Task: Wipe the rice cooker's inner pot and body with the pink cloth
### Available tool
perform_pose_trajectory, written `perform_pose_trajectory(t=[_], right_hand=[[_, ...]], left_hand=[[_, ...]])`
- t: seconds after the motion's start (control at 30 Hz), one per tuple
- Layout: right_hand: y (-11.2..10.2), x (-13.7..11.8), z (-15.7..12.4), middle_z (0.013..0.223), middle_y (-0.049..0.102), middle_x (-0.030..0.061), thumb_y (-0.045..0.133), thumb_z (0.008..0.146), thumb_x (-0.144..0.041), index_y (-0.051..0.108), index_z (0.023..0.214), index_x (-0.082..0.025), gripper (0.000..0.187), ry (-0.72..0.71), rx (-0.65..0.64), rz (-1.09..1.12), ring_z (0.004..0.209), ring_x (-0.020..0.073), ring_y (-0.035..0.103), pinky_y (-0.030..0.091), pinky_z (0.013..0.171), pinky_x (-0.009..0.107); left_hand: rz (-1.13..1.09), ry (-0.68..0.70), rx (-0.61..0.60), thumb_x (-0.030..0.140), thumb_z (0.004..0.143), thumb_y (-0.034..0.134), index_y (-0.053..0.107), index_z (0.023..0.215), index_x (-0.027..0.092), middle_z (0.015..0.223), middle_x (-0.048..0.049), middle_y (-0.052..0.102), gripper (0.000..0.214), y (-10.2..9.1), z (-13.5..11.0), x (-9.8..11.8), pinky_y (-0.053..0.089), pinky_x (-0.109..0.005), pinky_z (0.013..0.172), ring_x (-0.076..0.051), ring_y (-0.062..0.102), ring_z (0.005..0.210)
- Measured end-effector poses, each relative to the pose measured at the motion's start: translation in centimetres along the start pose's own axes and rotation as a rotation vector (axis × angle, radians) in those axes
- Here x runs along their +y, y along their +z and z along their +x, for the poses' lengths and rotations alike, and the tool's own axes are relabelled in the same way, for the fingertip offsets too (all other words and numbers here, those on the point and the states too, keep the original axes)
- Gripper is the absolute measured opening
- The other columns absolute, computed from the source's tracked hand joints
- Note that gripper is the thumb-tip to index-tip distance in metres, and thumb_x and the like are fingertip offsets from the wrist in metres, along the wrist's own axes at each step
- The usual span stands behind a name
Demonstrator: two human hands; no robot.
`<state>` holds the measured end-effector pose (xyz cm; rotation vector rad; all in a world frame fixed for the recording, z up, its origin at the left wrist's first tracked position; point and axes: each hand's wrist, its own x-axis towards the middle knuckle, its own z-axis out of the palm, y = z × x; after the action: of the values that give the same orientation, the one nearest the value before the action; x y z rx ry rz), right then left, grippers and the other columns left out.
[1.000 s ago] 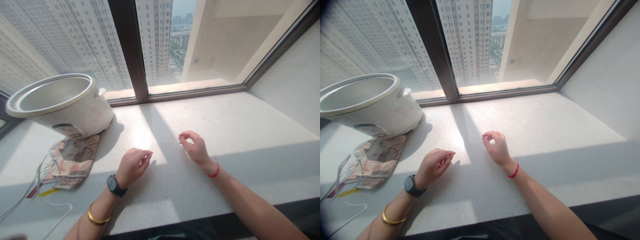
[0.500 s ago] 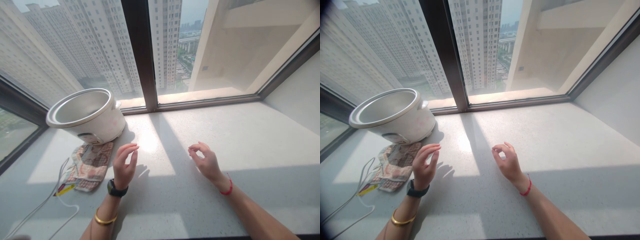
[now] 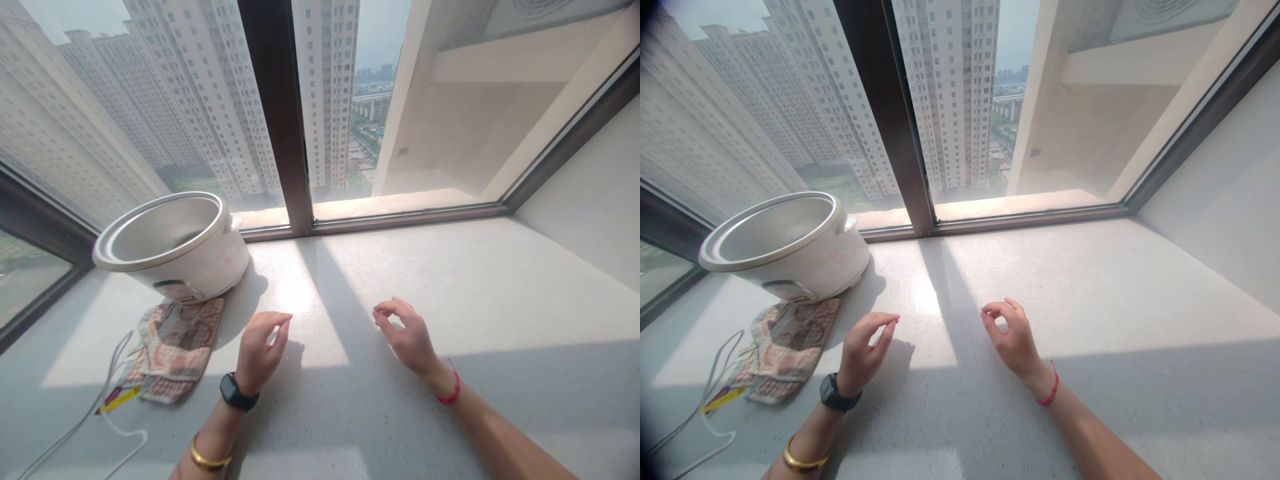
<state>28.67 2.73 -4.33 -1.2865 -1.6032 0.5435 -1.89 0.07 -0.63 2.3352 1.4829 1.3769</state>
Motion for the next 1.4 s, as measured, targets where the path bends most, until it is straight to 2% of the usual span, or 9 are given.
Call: perform_pose_trajectory(t=[0.27,0.63,1.4], right_hand=[[-0.1,0.08,0.19,0.073,0.072,0.0015,0.061,0.09,-0.039,0.069,0.083,-0.023,0.018,0.01,0.011,-0.004,0.066,0.0198,0.065,0.04,0.11,0.059],[-0.24,0.39,0.25,0.074,0.072,0.002,0.061,0.089,-0.039,0.071,0.084,-0.024,0.019,0.001,0.029,-0.035,0.069,0.0213,0.067,0.043,0.108,0.058],[-0.17,0.07,0.29,0.075,0.073,0.0019,0.061,0.089,-0.037,0.07,0.084,-0.024,0.017,0.008,-0.003,-0.002,0.066,0.0203,0.066,0.04,0.11,0.06]], left_hand=[[0.084,0.106,-0.033,0.01,0.092,0.06,0.069,0.101,0.019,0.082,-0.003,0.073,0.016,-0.14,-0.06,-0.43,0.051,-0.035,0.074,-0.018,0.066,0.073],[0.061,0.063,-0.029,0.013,0.093,0.059,0.069,0.1,0.019,0.081,-0.0029,0.073,0.014,0.18,-0.02,-0.32,0.052,-0.034,0.071,-0.018,0.067,0.072],[0.042,0.015,-0.067,0.017,0.093,0.057,0.072,0.097,0.019,0.08,-0.0046,0.075,0.016,0.24,0.09,-0.03,0.055,-0.033,0.069,-0.019,0.07,0.071]])
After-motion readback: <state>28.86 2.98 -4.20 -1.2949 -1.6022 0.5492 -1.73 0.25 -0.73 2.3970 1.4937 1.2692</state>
